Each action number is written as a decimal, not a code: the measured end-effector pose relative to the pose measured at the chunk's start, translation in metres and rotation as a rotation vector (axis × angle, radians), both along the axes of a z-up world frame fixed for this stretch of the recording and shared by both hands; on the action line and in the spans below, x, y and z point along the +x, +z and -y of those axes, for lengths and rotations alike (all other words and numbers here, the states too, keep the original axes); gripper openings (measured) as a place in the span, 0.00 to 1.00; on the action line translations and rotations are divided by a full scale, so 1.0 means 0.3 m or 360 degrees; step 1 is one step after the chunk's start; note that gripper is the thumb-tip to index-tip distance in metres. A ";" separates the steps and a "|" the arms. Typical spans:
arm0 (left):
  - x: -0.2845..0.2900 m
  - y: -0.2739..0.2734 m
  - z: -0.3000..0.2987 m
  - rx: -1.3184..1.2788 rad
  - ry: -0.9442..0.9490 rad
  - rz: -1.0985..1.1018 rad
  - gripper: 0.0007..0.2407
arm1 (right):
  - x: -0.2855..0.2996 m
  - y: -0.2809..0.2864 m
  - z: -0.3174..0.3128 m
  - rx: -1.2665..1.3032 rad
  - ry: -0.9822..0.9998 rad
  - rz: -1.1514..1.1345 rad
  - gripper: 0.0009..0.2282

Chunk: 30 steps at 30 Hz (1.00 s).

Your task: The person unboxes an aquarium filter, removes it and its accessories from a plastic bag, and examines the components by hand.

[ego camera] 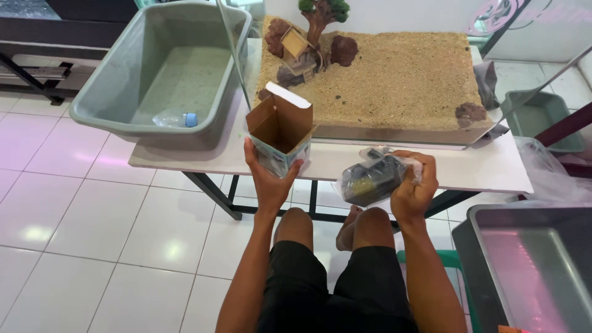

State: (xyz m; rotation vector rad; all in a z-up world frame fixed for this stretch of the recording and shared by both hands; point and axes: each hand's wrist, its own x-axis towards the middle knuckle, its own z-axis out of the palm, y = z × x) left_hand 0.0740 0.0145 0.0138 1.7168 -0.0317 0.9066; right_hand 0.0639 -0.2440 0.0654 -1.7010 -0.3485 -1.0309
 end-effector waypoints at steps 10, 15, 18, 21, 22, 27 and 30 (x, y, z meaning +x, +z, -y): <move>0.000 -0.077 0.015 0.0118 0.0067 0.0018 0.57 | 0.055 -0.031 -0.027 -0.0169 0.0003 0.0066 0.15; -0.038 -0.098 0.063 0.0356 0.0464 0.0418 0.51 | 0.083 -0.045 -0.024 0.0017 -0.0001 -0.0047 0.14; -0.066 -0.263 0.145 0.0296 0.0531 0.0415 0.46 | 0.091 -0.055 -0.035 0.0076 -0.0014 -0.0044 0.15; -0.118 -0.170 0.203 0.0301 0.0146 0.0393 0.38 | 0.054 -0.009 -0.091 0.0195 0.0059 -0.0040 0.15; -0.131 -0.116 0.214 0.0298 0.0142 0.0388 0.38 | 0.044 -0.009 -0.101 0.0192 0.0055 -0.0045 0.15; -0.174 0.079 0.243 0.0045 -0.0729 -0.0096 0.38 | 0.028 -0.036 -0.111 0.0292 0.0251 0.0029 0.16; -0.145 0.055 0.245 -0.0426 -0.0960 -0.0362 0.40 | 0.019 -0.058 -0.103 0.0180 0.0389 0.0052 0.18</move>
